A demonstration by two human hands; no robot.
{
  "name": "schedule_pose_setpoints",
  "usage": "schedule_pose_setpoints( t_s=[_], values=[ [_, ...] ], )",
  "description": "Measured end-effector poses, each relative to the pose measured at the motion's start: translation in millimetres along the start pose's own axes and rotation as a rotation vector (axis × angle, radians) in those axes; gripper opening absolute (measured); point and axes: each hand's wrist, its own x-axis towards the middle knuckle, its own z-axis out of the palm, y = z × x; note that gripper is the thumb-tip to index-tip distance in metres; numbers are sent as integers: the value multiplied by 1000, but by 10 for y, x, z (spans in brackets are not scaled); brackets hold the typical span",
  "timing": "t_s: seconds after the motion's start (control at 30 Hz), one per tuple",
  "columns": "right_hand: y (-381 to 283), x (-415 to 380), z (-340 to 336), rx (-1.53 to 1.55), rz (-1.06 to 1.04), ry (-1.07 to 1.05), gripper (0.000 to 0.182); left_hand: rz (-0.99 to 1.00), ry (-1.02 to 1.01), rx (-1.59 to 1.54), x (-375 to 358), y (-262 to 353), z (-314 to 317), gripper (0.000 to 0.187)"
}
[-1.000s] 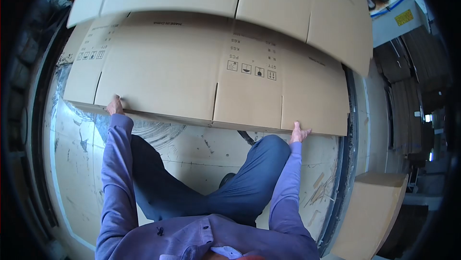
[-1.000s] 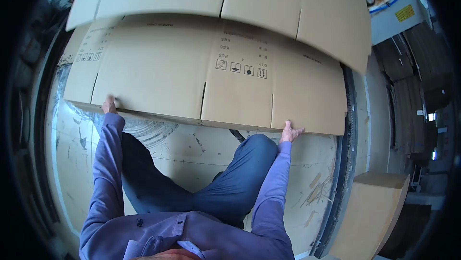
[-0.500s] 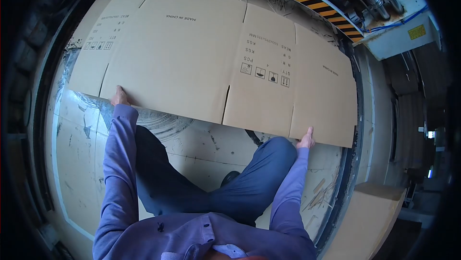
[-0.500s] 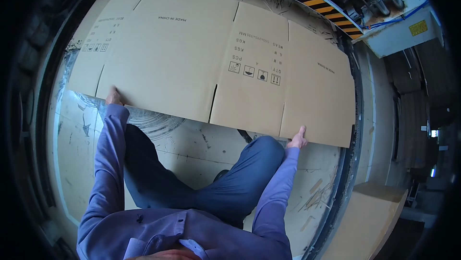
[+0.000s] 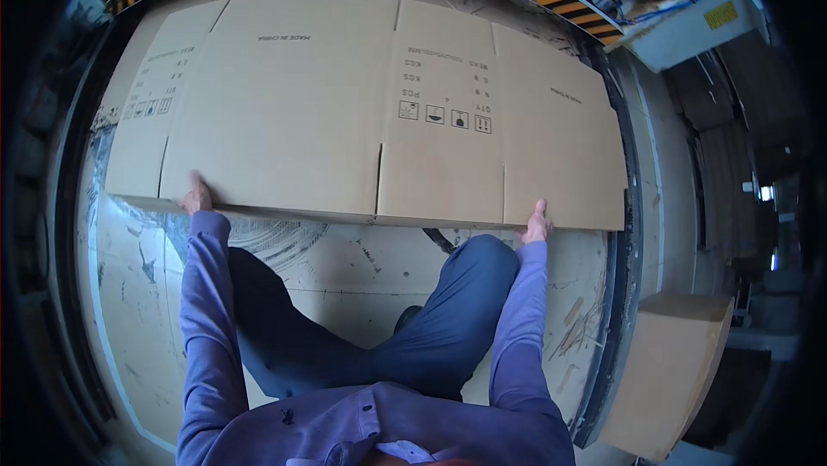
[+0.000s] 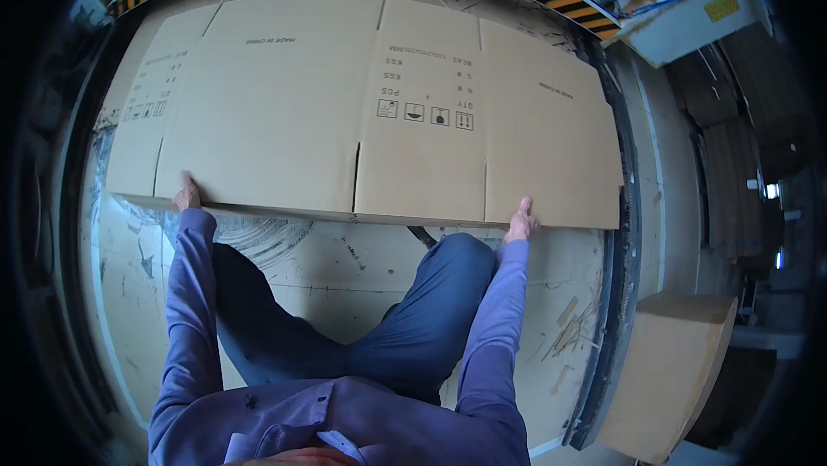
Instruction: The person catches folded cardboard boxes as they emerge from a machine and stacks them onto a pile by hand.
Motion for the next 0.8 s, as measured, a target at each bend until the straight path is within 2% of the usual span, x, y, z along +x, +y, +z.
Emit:
schedule_pose_setpoints(
  t_s=[0.23, 0.47, 0.53, 0.63, 0.67, 0.7, 0.8],
  values=[
    [54, 102, -36, -102, -40, -50, 94, -22, -14, 65, 499, -330, 261, 111],
    [225, 156, -69, -108, -96, -176, 81, -66, -106, 125, 380, -174, 138, 105],
    [264, 111, -48, -129, -98, -153, 78, -55, -25, 205, 124, -19, 89, 91],
    [205, -92, -4, -148, -122, -77, 75, -27, -216, 102, 85, 16, -48, 80],
    [178, -158, -12, -149, -131, -38, 74, -14, -145, 211, 238, -73, 26, 76],
    [172, -162, -22, -161, -143, -32, 74, -39, -171, 183, 334, -141, 54, 77],
    [312, 55, 14, -154, -167, -25, 75, 30, -134, 243, 190, -63, -12, 69]
  ],
)
